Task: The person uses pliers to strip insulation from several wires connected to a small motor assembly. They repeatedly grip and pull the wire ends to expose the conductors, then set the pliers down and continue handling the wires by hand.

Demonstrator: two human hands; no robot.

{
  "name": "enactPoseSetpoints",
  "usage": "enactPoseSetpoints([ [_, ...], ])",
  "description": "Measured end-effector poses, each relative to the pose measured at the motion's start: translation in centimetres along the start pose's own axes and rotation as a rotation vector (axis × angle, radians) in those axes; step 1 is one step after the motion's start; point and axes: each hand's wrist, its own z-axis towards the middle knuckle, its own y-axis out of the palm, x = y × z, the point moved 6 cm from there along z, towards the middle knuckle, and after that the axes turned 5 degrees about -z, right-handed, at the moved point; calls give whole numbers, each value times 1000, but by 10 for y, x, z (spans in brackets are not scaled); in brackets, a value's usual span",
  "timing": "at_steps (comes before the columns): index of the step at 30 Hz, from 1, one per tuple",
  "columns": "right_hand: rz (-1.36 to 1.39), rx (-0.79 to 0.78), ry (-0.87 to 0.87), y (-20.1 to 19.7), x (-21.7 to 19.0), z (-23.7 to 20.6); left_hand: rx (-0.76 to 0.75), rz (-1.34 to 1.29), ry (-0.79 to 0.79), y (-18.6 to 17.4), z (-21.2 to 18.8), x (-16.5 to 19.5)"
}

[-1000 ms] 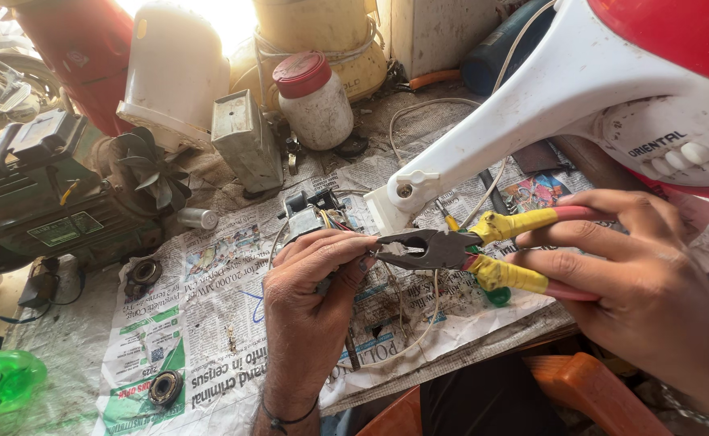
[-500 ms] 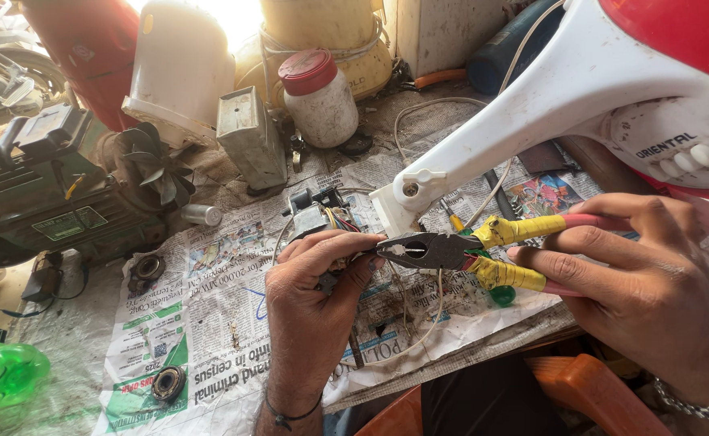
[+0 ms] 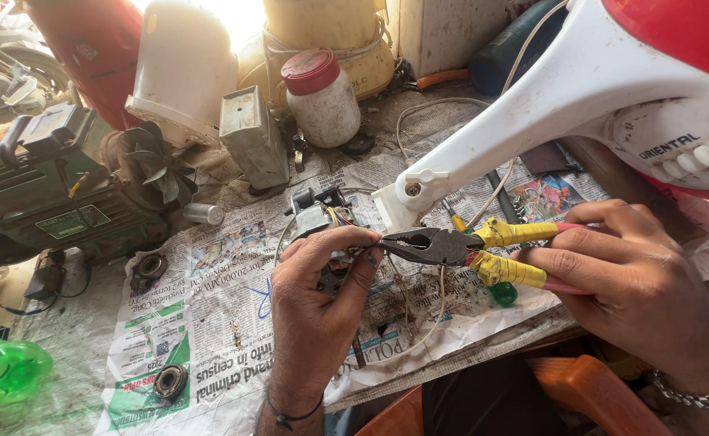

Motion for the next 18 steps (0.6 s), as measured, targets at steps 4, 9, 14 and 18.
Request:
enactPoseSetpoints([
  [4, -54, -6, -4, -2, -1, 1, 11, 35, 21, 0, 1, 1],
  [9, -144, -6, -43, -6, -8, 2, 25, 10, 31, -1, 1, 2],
  [14, -164, -23, -9, -7, -10, 2, 3, 11, 76, 0, 2, 5],
  [18, -157, 10, -27, -12, -12, 4, -9, 23, 96, 0, 2, 5],
])
